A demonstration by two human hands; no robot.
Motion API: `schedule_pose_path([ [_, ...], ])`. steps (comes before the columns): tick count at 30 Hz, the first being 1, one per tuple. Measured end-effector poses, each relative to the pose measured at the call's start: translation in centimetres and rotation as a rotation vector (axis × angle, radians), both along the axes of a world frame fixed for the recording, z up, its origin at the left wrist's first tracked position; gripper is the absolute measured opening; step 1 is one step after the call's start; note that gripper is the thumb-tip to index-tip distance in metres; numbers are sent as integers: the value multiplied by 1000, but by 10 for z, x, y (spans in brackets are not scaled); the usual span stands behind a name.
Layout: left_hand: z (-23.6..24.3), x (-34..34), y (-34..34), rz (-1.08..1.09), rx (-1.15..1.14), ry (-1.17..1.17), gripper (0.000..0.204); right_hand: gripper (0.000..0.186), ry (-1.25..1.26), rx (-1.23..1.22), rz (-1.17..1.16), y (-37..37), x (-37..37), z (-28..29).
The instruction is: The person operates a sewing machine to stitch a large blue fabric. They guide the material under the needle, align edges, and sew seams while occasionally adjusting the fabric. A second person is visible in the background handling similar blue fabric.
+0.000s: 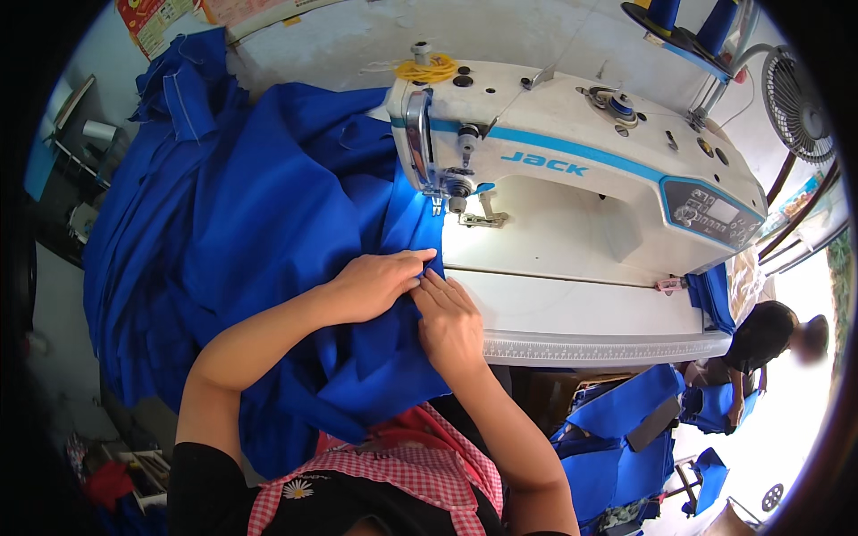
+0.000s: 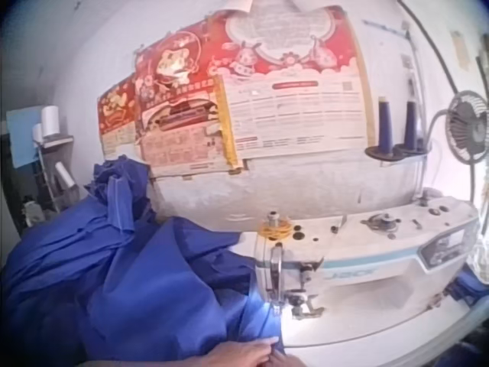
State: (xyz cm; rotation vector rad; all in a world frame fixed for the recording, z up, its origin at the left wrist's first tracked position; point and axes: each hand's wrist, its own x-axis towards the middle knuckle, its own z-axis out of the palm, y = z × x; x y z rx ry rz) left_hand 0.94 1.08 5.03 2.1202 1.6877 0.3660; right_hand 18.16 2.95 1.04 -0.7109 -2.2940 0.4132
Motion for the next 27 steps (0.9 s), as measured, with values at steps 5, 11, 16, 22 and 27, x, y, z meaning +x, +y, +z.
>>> schedule_pose_path([
  [5, -7, -10, 23, 32, 15, -7, 23, 36, 61, -14, -44, 17, -16, -2],
  [11, -7, -21, 48, 54, 70, -66, 31, 37, 70, -107, -64, 46, -30, -7],
  [16, 17, -16, -16, 166, 197, -449, 25, 34, -57, -229, -16, 49, -22, 3],
  [22, -35, -52, -160, 499, 366, 218, 61, 33, 114, -232, 222, 52, -13, 4],
  [27, -46, -151, -146, 686, 341, 344, 57, 31, 355, -549, 318, 27, 8, 0],
])
